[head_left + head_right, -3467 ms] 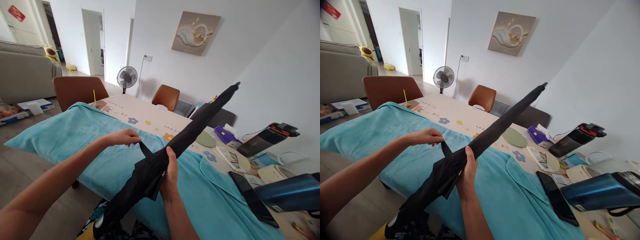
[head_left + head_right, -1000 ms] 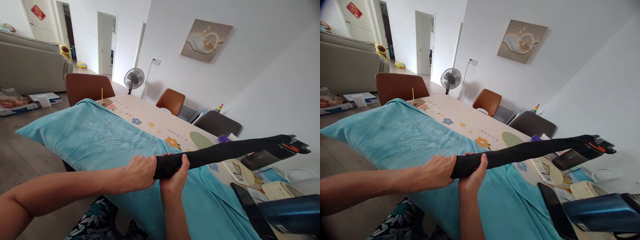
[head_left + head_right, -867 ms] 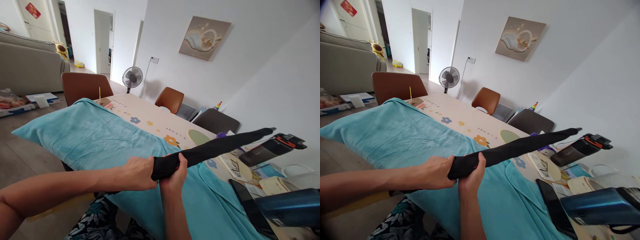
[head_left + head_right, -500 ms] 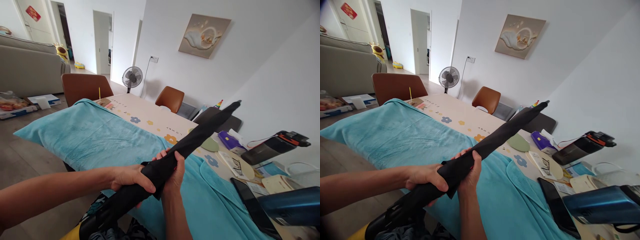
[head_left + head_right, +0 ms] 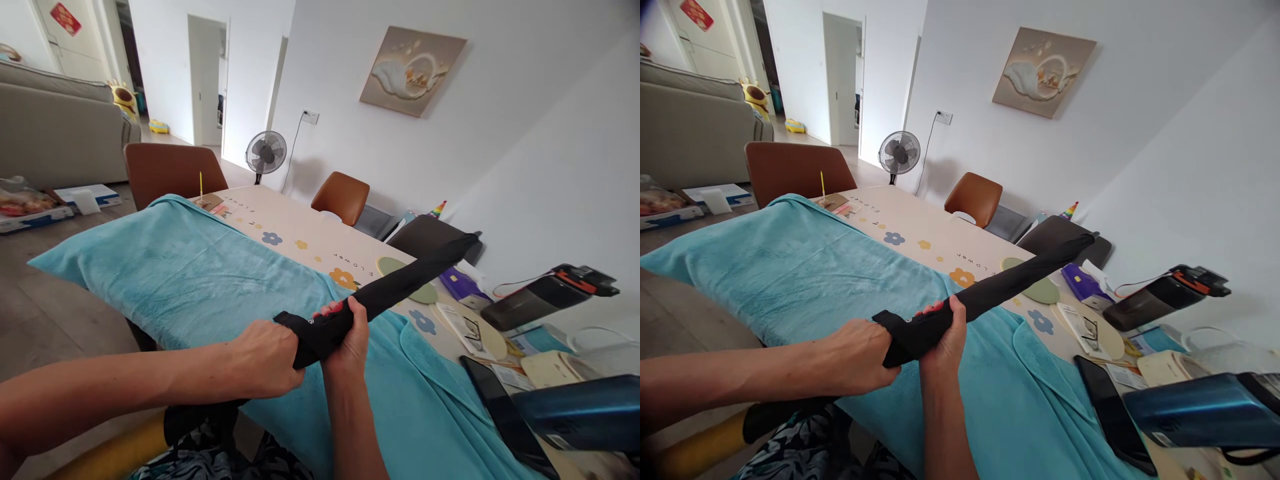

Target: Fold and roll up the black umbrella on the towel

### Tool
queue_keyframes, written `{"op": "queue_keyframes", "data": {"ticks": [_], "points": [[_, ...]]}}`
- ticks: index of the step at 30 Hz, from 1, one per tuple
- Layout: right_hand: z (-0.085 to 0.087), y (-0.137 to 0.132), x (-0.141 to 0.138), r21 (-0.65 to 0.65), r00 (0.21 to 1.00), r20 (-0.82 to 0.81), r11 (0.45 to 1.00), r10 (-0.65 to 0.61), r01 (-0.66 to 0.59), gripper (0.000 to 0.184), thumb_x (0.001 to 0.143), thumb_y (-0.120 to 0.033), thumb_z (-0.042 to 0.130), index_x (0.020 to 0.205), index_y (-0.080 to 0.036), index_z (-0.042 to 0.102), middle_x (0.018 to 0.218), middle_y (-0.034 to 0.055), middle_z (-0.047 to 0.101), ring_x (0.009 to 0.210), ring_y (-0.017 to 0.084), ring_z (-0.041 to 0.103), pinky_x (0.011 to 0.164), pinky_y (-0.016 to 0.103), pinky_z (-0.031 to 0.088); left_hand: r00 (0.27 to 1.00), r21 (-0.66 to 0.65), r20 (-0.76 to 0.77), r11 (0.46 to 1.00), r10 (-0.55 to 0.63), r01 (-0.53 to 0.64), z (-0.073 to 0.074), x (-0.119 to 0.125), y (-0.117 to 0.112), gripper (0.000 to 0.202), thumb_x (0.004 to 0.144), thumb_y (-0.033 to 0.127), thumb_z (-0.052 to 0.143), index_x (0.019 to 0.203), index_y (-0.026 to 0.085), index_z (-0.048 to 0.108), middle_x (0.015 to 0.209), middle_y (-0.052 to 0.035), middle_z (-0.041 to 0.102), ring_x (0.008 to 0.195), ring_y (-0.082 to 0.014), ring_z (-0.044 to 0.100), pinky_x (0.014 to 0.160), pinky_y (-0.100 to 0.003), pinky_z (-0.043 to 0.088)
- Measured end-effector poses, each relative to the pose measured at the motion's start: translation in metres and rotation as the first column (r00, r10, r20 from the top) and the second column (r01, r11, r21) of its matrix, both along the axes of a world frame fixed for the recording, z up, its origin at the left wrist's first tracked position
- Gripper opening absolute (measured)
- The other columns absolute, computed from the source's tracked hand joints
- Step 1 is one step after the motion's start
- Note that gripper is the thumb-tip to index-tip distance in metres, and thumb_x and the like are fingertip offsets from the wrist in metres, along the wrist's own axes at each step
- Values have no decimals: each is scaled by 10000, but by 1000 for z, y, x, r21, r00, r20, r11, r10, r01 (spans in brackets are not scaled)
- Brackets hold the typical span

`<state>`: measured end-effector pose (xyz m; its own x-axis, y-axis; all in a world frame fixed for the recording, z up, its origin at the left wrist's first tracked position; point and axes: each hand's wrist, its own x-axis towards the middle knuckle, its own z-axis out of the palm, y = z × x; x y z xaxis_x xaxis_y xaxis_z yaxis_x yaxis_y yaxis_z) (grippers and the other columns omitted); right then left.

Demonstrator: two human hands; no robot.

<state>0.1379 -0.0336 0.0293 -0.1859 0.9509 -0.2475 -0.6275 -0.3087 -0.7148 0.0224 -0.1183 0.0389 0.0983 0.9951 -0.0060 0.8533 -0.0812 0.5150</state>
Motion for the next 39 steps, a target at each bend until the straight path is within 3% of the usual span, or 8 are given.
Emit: {"op": "queue_keyframes", "data": {"ticks": [4, 9, 14, 19, 24, 27, 33, 39], "points": [[0, -1, 3, 5, 998, -10, 998, 59, -59, 276, 711, -396, 593, 592, -195, 445, 471, -54, 474, 426, 101, 495, 476, 252, 504, 977, -61, 212, 998, 16, -3, 5, -4, -5, 395, 714, 549, 559, 851, 185, 624, 677, -56, 596, 688, -254, 592, 650, -329, 425], [5, -3, -1, -38, 998, -43, 998, 40, -42, 228, 681, -352, 594, 586, -188, 467, 486, -46, 505, 452, 95, 517, 551, 256, 540, 896, 217, 439, 975, -62, -39, 11, -9, -2, 441, 746, 410, 610, 1159, 260, 575, 1201, -52, 566, 1142, -268, 479, 986, -361, 362], [0, -4, 0, -61, 999, -49, 998, 17, -20, 218, 691, -363, 603, 608, -189, 502, 523, -9, 576, 629, 177, 639, 628, 323, 566, 722, -29, 683, 992, 111, -125, 1, -6, -1, 243, 764, 384, 601, 913, 194, 632, 874, -19, 641, 819, -193, 595, 698, -274, 474], [2, -7, -1, -119, 996, -85, 993, 0, -10, 196, 693, -333, 627, 638, -180, 516, 520, -34, 545, 537, 133, 585, 600, 307, 557, 492, -267, 830, 962, 262, -61, -9, -9, -3, 293, 759, 427, 614, 748, 136, 596, 639, 7, 568, 547, -107, 505, 480, -208, 354], [6, -8, -5, -141, 990, -130, 987, 52, -70, 250, 698, -375, 649, 661, -178, 499, 556, -49, 514, 479, 89, 511, 493, 236, 495, 431, -260, 863, 963, 265, -70, -13, -18, -1, 373, 674, 441, 715, 861, 132, 623, 812, -28, 633, 743, -159, 573, 613, -226, 421], [4, -7, -6, -110, 986, -149, 990, 74, -91, 294, 701, -420, 640, 664, -184, 469, 535, -69, 457, 435, 70, 451, 472, 225, 464, 368, -217, 913, 973, 176, 73, -18, -22, 2, 453, 662, 425, 734, 999, 149, 609, 948, -48, 643, 879, -194, 581, 713, -255, 452], [3, -8, -4, -43, 968, -217, 990, 125, -138, 274, 691, -417, 641, 736, -189, 494, 539, -89, 407, 427, 55, 420, 487, 209, 450, 83, -294, 947, 731, 310, 616, -33, -20, 7, 526, 678, 538, 662, 957, 94, 623, 832, -107, 659, 723, -210, 631, 692, -333, 493], [8, -10, -2, -36, 953, -280, 990, 119, -134, 228, 707, -391, 619, 742, -186, 526, 545, -76, 471, 460, 71, 486, 536, 233, 498, 123, -379, 893, 579, 432, 721, -29, -17, 7, 353, 584, 391, 716, 794, 135, 593, 574, -17, 586, 573, -193, 596, 592, -336, 508]]}}
